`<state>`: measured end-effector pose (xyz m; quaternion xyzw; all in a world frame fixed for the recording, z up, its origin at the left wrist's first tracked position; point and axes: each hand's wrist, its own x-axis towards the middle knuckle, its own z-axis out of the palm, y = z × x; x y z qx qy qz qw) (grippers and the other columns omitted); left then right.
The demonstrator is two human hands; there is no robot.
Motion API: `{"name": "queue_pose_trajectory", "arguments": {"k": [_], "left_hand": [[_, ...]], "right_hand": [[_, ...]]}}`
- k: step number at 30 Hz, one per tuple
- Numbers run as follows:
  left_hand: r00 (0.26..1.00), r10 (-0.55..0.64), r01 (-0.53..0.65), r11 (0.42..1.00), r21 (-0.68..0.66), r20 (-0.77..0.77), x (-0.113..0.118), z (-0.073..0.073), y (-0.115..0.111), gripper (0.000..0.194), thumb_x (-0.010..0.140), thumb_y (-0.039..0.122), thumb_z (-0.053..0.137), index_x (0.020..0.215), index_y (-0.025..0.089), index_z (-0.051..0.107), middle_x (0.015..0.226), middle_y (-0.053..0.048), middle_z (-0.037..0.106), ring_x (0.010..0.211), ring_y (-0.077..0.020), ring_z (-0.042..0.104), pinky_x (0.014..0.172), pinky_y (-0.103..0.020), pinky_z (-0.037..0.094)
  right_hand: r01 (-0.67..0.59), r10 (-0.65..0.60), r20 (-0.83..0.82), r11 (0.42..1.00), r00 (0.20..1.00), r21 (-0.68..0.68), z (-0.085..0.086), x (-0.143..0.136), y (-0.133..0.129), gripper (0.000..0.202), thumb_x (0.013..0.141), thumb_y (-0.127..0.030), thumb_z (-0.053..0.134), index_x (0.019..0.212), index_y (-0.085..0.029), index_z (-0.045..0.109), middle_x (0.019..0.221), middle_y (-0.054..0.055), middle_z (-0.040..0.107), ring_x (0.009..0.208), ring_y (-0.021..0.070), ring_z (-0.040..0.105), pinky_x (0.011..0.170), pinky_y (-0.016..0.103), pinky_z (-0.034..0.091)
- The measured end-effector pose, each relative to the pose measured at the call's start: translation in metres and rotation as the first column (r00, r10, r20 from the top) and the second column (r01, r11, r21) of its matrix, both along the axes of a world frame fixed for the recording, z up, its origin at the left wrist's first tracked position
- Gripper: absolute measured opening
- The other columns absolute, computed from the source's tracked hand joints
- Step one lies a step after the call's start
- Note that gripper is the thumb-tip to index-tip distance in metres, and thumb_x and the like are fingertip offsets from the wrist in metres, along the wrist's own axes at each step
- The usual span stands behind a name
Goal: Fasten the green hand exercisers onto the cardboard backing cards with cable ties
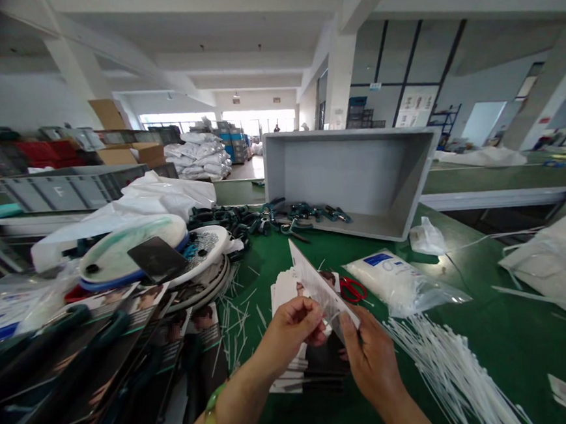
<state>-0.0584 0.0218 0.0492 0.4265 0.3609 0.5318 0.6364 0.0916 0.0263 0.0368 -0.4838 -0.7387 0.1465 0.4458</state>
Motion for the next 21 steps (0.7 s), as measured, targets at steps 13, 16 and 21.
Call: {"name": "queue_pose_trajectory", "arguments": {"k": [13, 16, 21], "left_hand": [[0.996, 0.087, -0.087, 0.996, -0.02, 0.014, -0.003, 0.004, -0.001, 0.04, 0.06, 0.048, 0.07, 0.071, 0.014, 0.051, 0.057, 0.005, 0.053, 0.041, -0.0028, 0.048, 0.044, -0.016, 0.041], [0.976, 0.188, -0.188, 0.982, -0.012, 0.109, -0.001, 0.001, -0.009, 0.041, 0.063, 0.045, 0.07, 0.078, 0.018, 0.042, 0.065, 0.006, 0.052, 0.048, -0.0051, 0.055, 0.048, -0.016, 0.044], [0.952, 0.307, -0.307, 0.947, 0.099, 0.012, -0.008, 0.003, -0.03, 0.051, 0.071, 0.039, 0.065, 0.111, 0.027, 0.036, 0.09, 0.002, 0.052, 0.061, -0.0067, 0.057, 0.055, -0.019, 0.047]], "right_hand": [[-0.1, 0.038, 0.204, 0.948, 0.978, 0.303, -0.012, -0.007, -0.003, 0.027, 0.09, -0.026, 0.039, 0.111, -0.017, 0.052, 0.101, 0.01, 0.062, 0.094, 0.0199, 0.059, 0.079, 0.033, 0.051], [-0.134, 0.017, 0.295, 0.915, 0.955, 0.381, -0.018, -0.009, -0.005, 0.031, 0.089, -0.023, 0.039, 0.117, -0.013, 0.046, 0.101, 0.013, 0.061, 0.094, 0.0209, 0.059, 0.077, 0.034, 0.052], [-0.231, 0.026, 0.441, 0.878, 0.897, 0.418, -0.016, -0.015, -0.008, 0.027, 0.086, -0.015, 0.037, 0.108, -0.012, 0.051, 0.094, 0.013, 0.062, 0.088, 0.0213, 0.059, 0.075, 0.036, 0.053]]}}
